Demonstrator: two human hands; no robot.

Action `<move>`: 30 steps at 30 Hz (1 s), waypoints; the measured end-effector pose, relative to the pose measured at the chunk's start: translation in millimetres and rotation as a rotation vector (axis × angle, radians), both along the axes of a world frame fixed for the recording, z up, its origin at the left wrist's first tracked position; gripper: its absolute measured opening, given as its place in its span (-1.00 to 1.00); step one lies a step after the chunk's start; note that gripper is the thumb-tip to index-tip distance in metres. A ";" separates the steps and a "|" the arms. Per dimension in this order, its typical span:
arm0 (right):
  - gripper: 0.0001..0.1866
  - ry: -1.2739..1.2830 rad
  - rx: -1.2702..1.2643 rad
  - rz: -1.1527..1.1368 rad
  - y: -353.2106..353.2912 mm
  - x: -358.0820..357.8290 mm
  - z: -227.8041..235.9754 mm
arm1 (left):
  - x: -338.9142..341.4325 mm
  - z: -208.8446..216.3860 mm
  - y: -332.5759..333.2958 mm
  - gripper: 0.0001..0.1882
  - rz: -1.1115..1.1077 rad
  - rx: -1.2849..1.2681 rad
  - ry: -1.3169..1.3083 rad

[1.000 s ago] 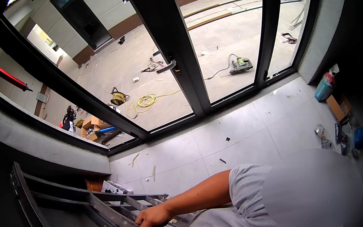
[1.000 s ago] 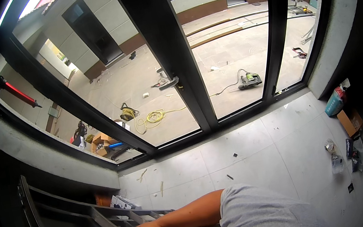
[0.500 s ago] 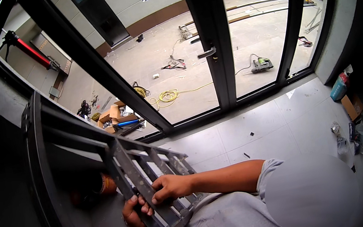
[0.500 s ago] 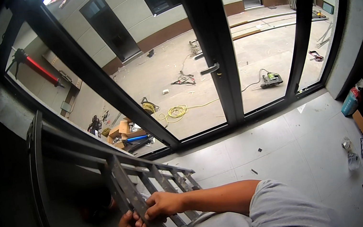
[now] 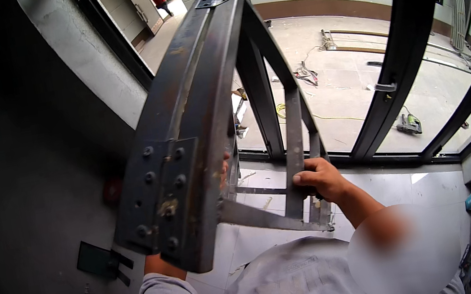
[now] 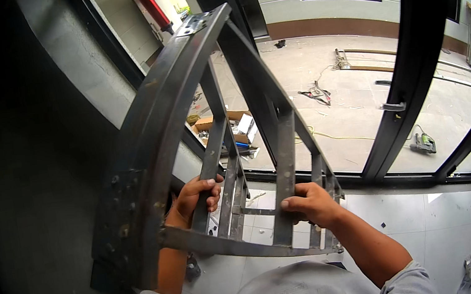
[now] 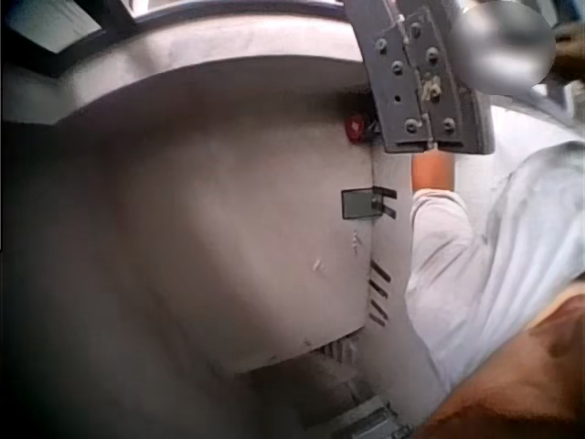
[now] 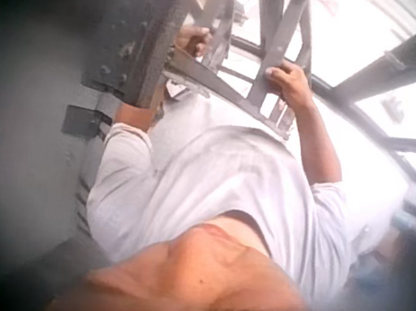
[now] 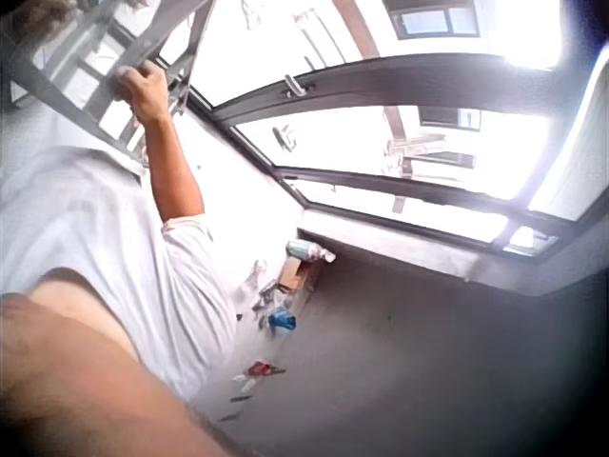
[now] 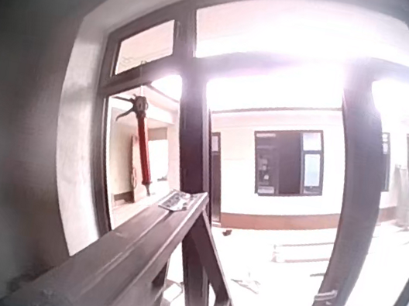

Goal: The person sits on the floor and handles small hardware parts from plastic bags. They then climb a ladder and fit a large black window frame into a wall opening, adjusting its position and securing it.

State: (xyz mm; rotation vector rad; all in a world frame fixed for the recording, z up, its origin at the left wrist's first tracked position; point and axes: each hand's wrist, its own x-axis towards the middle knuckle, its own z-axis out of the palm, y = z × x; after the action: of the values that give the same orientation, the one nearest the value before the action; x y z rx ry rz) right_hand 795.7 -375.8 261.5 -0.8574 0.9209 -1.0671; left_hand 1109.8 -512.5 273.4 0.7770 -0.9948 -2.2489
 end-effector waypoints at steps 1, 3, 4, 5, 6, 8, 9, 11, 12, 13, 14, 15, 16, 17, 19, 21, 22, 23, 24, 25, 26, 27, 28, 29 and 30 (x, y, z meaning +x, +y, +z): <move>-0.69 0.029 0.025 0.049 -7.0 -9.4 -7.8 | 6.2 -7.7 -11.6 -0.64 0.010 -0.038 -0.061; -0.70 0.087 0.021 0.029 -22.1 -12.5 -6.0 | 10.9 -11.8 -46.0 -0.65 0.015 -0.096 -0.141; -0.73 0.069 0.039 -0.026 -25.6 -11.0 -14.3 | 12.4 -16.6 -55.4 -0.66 0.015 -0.087 -0.134; -0.73 0.076 0.052 -0.027 -33.4 -10.0 -13.3 | 15.4 -22.9 -63.7 -0.67 0.011 -0.074 -0.124; -0.74 0.085 0.059 -0.033 -43.5 -11.1 -10.8 | 15.3 -27.1 -75.6 -0.68 0.007 -0.075 -0.111; -0.77 0.128 0.068 -0.104 -61.9 0.3 -4.4 | 15.2 -40.5 -94.0 -0.70 -0.002 -0.064 -0.081; -0.77 0.135 0.067 -0.120 -72.7 1.5 -11.8 | 14.9 -46.9 -104.4 -0.71 -0.008 -0.059 -0.059; -0.76 0.150 0.067 -0.160 -96.9 2.9 -34.1 | 12.1 -55.0 -130.8 -0.74 -0.033 -0.058 -0.013; -0.76 0.101 0.079 -0.136 -104.1 7.4 -25.4 | 13.1 -61.0 -139.7 -0.75 -0.035 -0.051 0.010; -0.77 0.124 0.092 -0.160 -108.4 16.1 -15.1 | 12.8 -67.1 -148.2 -0.75 -0.035 -0.045 0.041; -0.77 0.085 0.093 -0.220 -114.2 20.4 -12.9 | 6.3 -74.9 -156.2 -0.76 -0.030 -0.040 0.083; -0.77 0.042 0.097 -0.276 -117.3 21.8 -12.6 | 1.1 -79.8 -160.6 -0.77 -0.015 -0.038 0.112; -0.76 -0.050 0.003 -0.312 -119.3 15.4 -28.1 | -8.3 -77.0 -162.3 -0.78 -0.008 -0.038 0.139; -0.73 -0.145 -0.093 -0.333 -122.6 9.8 -42.7 | -16.6 -69.2 -166.1 -0.84 -0.006 -0.106 0.088; -0.73 -0.181 -0.184 -0.372 -139.3 -3.5 -59.3 | -22.2 -53.6 -172.8 -0.87 -0.073 -0.127 0.032; -0.72 -0.161 -0.210 -0.401 -156.0 -11.2 -62.2 | -21.2 -50.6 -173.9 -0.87 -0.018 -0.020 0.004; -0.71 -0.153 -0.212 -0.412 -158.3 -9.7 -64.0 | -19.7 -51.2 -181.8 -0.86 -0.019 -0.021 0.003; -0.71 -0.137 -0.223 -0.418 -167.1 -13.8 -62.2 | -18.8 -50.4 -193.1 -0.85 -0.017 -0.022 0.002; -0.70 -0.125 -0.219 -0.429 -168.2 -13.3 -61.2 | -15.0 -54.6 -196.4 -0.83 -0.016 -0.007 -0.002; -0.70 -0.117 -0.224 -0.429 -173.1 -15.6 -60.7 | -11.7 -47.2 -195.5 -0.77 -0.029 0.005 -0.014; -0.69 -0.115 -0.226 -0.431 -172.5 -14.8 -60.9 | -6.0 -37.6 -192.2 -0.73 -0.074 -0.048 -0.101; -0.69 -0.115 -0.233 -0.433 -171.9 -14.9 -60.5 | 1.0 -31.2 -191.4 -0.70 -0.116 -0.102 -0.189; -0.68 -0.116 -0.237 -0.437 -170.0 -15.3 -60.3 | 10.4 -35.1 -197.1 -0.67 -0.130 -0.186 -0.190; -0.68 -0.116 -0.247 -0.440 -168.9 -16.7 -58.8 | 27.8 -35.5 -202.4 -0.74 -0.171 -0.175 -0.192; -0.68 -0.121 -0.254 -0.453 -164.0 -17.1 -60.2 | 42.1 -34.9 -197.9 -0.76 0.019 -0.219 -0.261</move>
State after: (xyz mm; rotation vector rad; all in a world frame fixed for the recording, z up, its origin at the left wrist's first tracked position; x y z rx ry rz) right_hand 778.5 -539.7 201.3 -0.7970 0.9109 -1.6376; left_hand 1151.9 -710.4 238.4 0.9923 -1.3234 -2.0126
